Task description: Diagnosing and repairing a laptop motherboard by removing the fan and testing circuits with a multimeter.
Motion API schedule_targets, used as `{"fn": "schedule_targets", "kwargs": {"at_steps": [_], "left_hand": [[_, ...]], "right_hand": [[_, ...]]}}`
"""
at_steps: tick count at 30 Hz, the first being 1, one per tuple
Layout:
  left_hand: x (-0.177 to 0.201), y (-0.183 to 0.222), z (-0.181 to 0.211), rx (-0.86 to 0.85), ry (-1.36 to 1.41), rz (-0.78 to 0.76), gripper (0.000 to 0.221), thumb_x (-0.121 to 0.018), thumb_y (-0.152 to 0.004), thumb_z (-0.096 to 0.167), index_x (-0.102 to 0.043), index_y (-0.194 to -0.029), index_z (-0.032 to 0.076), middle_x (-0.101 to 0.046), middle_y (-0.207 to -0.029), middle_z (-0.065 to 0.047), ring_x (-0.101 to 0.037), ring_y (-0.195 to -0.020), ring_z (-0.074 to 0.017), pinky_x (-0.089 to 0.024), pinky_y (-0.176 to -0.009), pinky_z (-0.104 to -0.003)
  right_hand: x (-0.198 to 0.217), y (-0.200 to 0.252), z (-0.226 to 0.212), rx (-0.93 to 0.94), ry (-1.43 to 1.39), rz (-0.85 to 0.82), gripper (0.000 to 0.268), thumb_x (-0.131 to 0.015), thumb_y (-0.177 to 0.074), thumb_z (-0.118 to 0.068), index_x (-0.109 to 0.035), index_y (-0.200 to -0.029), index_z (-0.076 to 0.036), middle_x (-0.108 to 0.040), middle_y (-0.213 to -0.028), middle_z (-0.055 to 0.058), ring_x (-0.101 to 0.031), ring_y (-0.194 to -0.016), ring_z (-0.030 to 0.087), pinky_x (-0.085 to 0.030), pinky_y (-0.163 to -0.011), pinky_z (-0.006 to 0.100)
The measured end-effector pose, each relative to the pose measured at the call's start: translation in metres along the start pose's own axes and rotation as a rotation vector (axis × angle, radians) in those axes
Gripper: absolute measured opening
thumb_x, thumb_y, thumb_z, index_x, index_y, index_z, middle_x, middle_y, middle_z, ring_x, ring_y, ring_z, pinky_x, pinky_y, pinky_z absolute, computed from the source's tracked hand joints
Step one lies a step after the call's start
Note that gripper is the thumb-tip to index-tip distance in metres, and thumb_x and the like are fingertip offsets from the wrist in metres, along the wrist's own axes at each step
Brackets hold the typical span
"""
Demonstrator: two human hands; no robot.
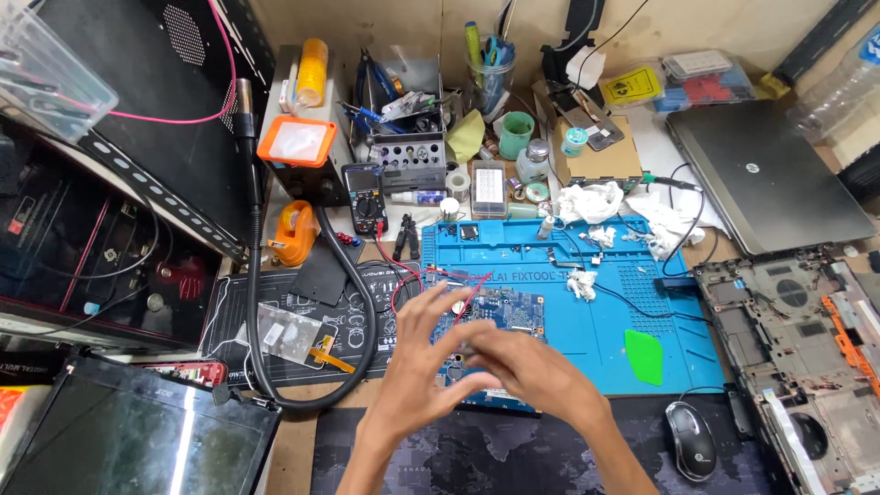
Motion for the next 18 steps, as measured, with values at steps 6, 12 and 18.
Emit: {"fn": "schedule_targets", "kwargs": {"at_steps": [6, 12, 18], "left_hand": [[-0.010, 0.001, -0.024, 0.025, 0.184, -0.080, 0.049, -0.075, -0.076, 0.057, -0.063, -0.090, 0.012, -0.064, -0.136, -0.008, -0.047, -0.143, -0.0299, -0.022, -0.125, -0.058], [-0.029, 0.024, -0.075, 0.298, 0.309, -0.122, 0.027, -0.065, -0.096, 0.037, -0.071, -0.099, 0.010, -0.076, -0.113, -0.008, -0.051, -0.139, -0.0364, -0.032, -0.118, -0.056], [-0.027, 0.035, -0.113, 0.602, 0.692, 0.061, 0.016, -0.060, -0.101, 0.013, -0.074, -0.099, 0.006, -0.066, -0.082, -0.004, -0.059, -0.075, -0.0121, -0.048, -0.070, -0.022]], "right_hand": [[0.005, 0.011, -0.014, 0.088, 0.085, -0.109, 0.019, -0.051, -0.107, -0.026, -0.065, -0.099, -0.015, -0.061, -0.091, 0.003, -0.061, -0.076, 0.023, -0.043, -0.064, 0.039], [0.041, 0.017, -0.001, -0.071, -0.111, 0.152, 0.022, -0.050, -0.105, -0.024, -0.069, -0.107, -0.011, -0.065, -0.086, 0.001, -0.050, -0.063, 0.013, -0.041, -0.059, 0.030], [0.065, 0.029, 0.005, -0.086, -0.314, 0.533, 0.030, -0.045, -0.108, -0.030, -0.067, -0.119, -0.012, -0.040, -0.076, -0.004, -0.032, -0.061, 0.009, -0.028, -0.056, 0.027]]}}
Point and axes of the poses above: each hand's wrist, its own y-axis away from the middle knuckle, its own x-axis out of the back of the hand, z = x × y, the point moved 4 cm from there along -y, towards the middle knuckle
